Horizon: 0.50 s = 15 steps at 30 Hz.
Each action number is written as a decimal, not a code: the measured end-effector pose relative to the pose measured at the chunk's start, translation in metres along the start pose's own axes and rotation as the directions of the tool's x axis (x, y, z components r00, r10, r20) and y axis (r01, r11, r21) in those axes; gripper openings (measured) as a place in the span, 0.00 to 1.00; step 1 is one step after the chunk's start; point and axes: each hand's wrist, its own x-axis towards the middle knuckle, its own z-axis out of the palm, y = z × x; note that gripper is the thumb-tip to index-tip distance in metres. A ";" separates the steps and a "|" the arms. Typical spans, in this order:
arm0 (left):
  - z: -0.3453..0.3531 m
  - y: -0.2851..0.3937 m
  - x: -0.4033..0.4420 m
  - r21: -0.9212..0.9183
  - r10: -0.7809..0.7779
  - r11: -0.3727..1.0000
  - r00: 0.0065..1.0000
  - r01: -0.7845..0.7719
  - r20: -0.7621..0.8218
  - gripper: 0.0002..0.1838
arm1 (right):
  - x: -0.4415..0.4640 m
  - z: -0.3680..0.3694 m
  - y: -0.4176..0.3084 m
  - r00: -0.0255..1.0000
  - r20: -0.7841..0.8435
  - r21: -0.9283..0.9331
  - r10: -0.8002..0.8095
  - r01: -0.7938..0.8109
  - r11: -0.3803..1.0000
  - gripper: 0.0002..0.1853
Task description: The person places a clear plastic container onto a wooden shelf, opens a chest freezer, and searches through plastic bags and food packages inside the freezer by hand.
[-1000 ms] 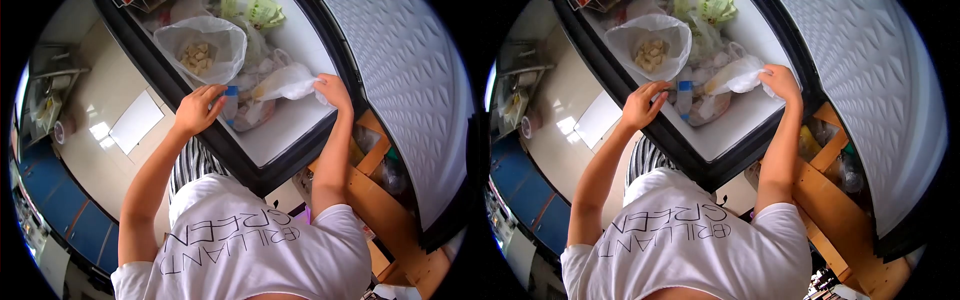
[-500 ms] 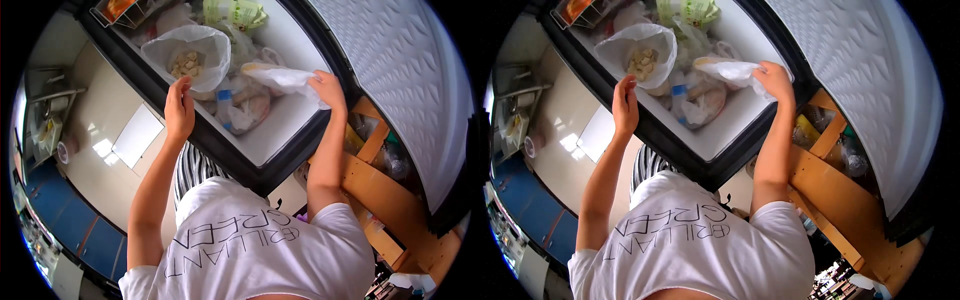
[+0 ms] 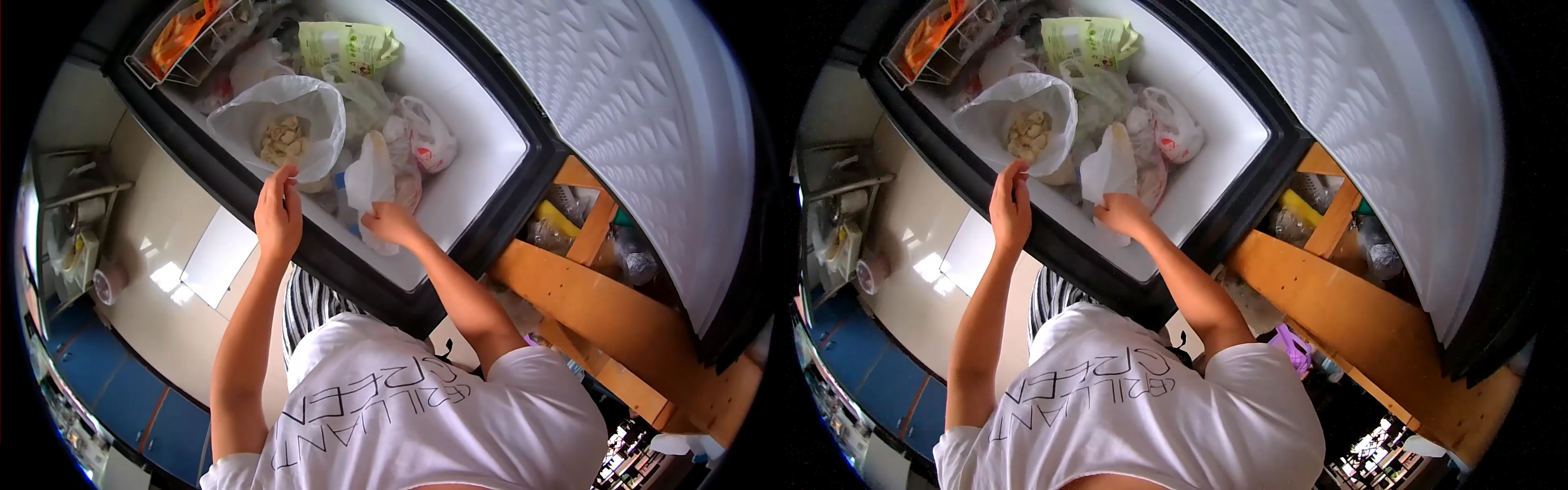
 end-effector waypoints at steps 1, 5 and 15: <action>0.000 -0.001 0.000 0.001 0.000 1.000 1.000 0.000 0.007 0.13 | 0.000 0.002 -0.002 1.000 0.021 -0.039 0.002 -0.001 0.999 0.19; -0.001 -0.003 0.000 0.013 0.001 1.000 1.000 -0.001 0.012 0.12 | 0.008 0.004 -0.004 0.998 0.069 -0.045 -0.016 0.019 0.999 0.19; -0.003 0.002 0.000 0.012 0.026 1.000 1.000 -0.026 -0.001 0.12 | 0.047 0.040 0.030 0.798 -0.522 -0.445 -0.299 0.044 0.894 0.32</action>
